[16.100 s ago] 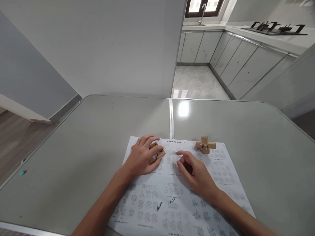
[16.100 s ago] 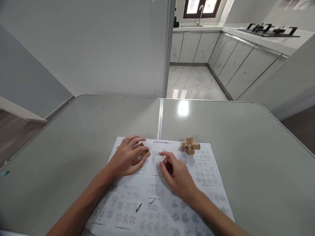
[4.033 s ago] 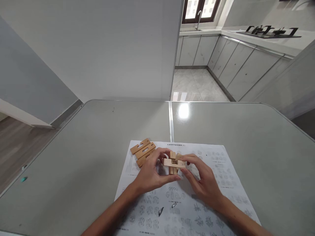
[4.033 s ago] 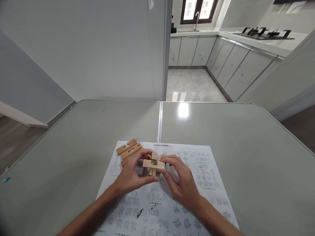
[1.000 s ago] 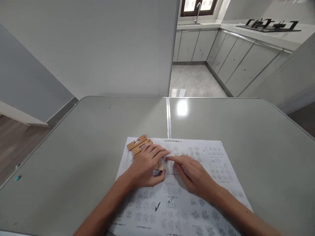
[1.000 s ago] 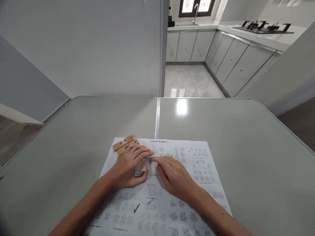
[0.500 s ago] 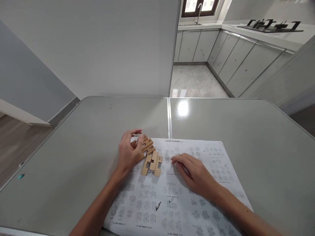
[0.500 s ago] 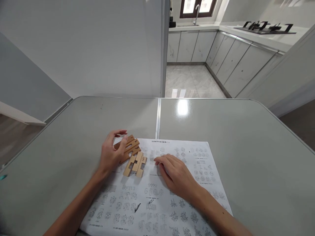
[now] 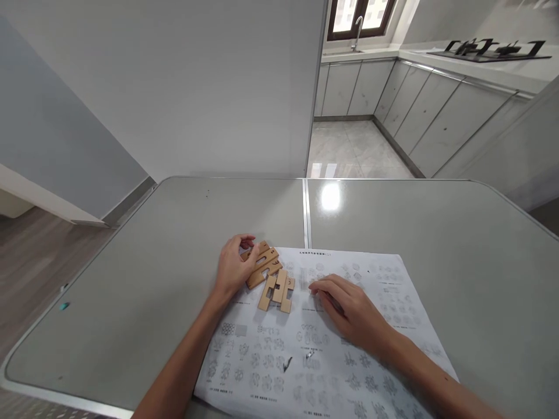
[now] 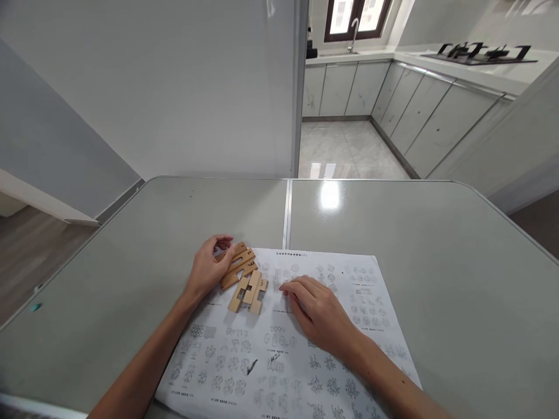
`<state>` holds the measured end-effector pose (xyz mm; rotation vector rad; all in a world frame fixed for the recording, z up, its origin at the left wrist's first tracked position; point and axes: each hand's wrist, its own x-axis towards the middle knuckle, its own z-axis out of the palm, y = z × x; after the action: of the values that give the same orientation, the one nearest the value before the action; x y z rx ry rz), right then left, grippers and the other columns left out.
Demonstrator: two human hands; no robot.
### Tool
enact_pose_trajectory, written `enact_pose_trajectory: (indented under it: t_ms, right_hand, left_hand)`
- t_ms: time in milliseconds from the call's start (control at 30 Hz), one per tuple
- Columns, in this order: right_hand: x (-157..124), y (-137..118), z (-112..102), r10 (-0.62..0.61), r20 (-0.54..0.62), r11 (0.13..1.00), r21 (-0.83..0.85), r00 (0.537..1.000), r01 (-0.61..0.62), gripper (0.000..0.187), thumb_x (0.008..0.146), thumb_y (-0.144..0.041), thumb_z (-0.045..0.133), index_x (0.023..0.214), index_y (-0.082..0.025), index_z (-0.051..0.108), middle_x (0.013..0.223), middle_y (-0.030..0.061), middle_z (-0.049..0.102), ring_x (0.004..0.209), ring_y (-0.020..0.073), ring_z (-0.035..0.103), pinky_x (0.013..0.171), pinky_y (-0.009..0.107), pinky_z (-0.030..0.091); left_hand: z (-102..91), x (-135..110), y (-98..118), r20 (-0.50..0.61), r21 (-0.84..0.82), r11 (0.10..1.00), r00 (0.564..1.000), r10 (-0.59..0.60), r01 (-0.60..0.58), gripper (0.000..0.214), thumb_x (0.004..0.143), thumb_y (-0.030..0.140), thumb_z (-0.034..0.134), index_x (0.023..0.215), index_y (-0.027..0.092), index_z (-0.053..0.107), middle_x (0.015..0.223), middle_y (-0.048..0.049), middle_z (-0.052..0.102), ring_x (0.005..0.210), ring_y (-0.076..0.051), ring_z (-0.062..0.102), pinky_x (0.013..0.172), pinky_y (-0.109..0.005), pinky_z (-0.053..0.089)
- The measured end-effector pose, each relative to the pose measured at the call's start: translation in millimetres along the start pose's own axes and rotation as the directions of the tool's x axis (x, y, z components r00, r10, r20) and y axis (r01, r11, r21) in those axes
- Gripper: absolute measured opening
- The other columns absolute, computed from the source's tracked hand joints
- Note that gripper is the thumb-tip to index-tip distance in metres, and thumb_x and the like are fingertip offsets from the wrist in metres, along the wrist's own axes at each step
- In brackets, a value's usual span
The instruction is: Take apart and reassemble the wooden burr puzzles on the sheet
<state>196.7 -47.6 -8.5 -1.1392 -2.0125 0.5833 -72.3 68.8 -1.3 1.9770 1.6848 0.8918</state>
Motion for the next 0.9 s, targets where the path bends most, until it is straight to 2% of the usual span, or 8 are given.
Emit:
enact_pose_trajectory:
  t_ms: [100,233,367,467,567,733,900]
  right_hand:
    - [-1,0,1,0.01,0.007,1.0,0.003,1.0,-0.01,0.025,0.107,-0.015,0.041,0.116,-0.024,0.063,0.101,0.008,0.073,0.091,0.0225,0.07,0.075,0.038,0.06]
    - [-2,1,1,0.011,0.0,1.0,0.005,1.0,-0.011,0.024,0.107,-0.016,0.042,0.116,-0.025,0.063,0.102,0.0078,0.073,0.09,0.022,0.07,0.075,0.037,0.06]
    - [-2,0,1,0.005,0.001,1.0,0.001,1.0,-0.005,0.023,0.108,-0.017,0.042,0.114,-0.024,0.063,0.102,0.0076,0.073,0.09,0.0214,0.07,0.074,0.037,0.06]
    - [-2,0,1,0.0,0.005,1.0,-0.009,1.0,0.0,0.023,0.108,-0.019,0.042,0.114,-0.024,0.063,0.102,0.0074,0.073,0.089,0.0209,0.07,0.074,0.037,0.06]
    - [-2,0,0,-0.012,-0.004,1.0,-0.013,1.0,0.012,0.023,0.108,-0.02,0.041,0.113,-0.024,0.063,0.102,0.0077,0.074,0.088,0.021,0.071,0.074,0.036,0.061]
    - [-3,4,1,-0.02,-0.014,1.0,-0.018,1.0,0.019,0.025,0.107,-0.02,0.041,0.114,-0.024,0.064,0.101,0.0075,0.074,0.086,0.0205,0.071,0.073,0.036,0.061]
    - [-3,5,2,-0.018,-0.012,1.0,0.006,1.0,0.019,0.024,0.107,-0.019,0.041,0.115,-0.024,0.064,0.103,0.0073,0.074,0.089,0.0208,0.071,0.075,0.037,0.06]
  left_hand:
    - [-5.1,0,1,0.048,-0.003,1.0,0.998,-0.031,0.031,0.032,0.094,0.045,0.061,0.113,0.02,0.066,0.109,-0.0093,0.072,0.104,-0.025,0.067,0.097,-0.042,0.053]
    - [-23.3,2,7,0.213,0.007,0.997,0.974,-0.076,0.076,0.044,0.092,0.052,0.062,0.121,0.019,0.063,0.119,-0.0121,0.072,0.113,-0.028,0.068,0.1,-0.044,0.053]
    - [-40.3,0,17,0.35,0.15,0.989,0.936,-0.039,-0.015,0.059,0.084,0.058,0.069,0.128,0.019,0.062,0.125,-0.0149,0.069,0.115,-0.033,0.066,0.093,-0.045,0.055]
    - [-43.4,-2,26,0.334,0.298,0.945,0.942,0.025,-0.131,0.053,0.083,0.058,0.068,0.117,0.018,0.067,0.123,-0.0163,0.069,0.112,-0.037,0.064,0.093,-0.05,0.053]
    - [-41.2,-3,32,0.318,0.386,0.901,0.945,0.072,-0.198,0.046,0.082,0.058,0.068,0.105,0.018,0.071,0.124,-0.0175,0.067,0.115,-0.04,0.061,0.097,-0.053,0.05]
    - [-36.8,2,32,0.372,0.442,0.85,0.921,0.116,-0.286,0.041,0.078,0.059,0.07,0.087,0.02,0.075,0.123,-0.0175,0.069,0.114,-0.039,0.061,0.098,-0.051,0.049]
    - [-35.2,15,35,0.392,0.428,0.852,0.911,0.128,-0.303,0.03,0.065,0.051,0.077,0.07,0.022,0.072,0.115,-0.0161,0.071,0.115,-0.041,0.059,0.098,-0.052,0.049]
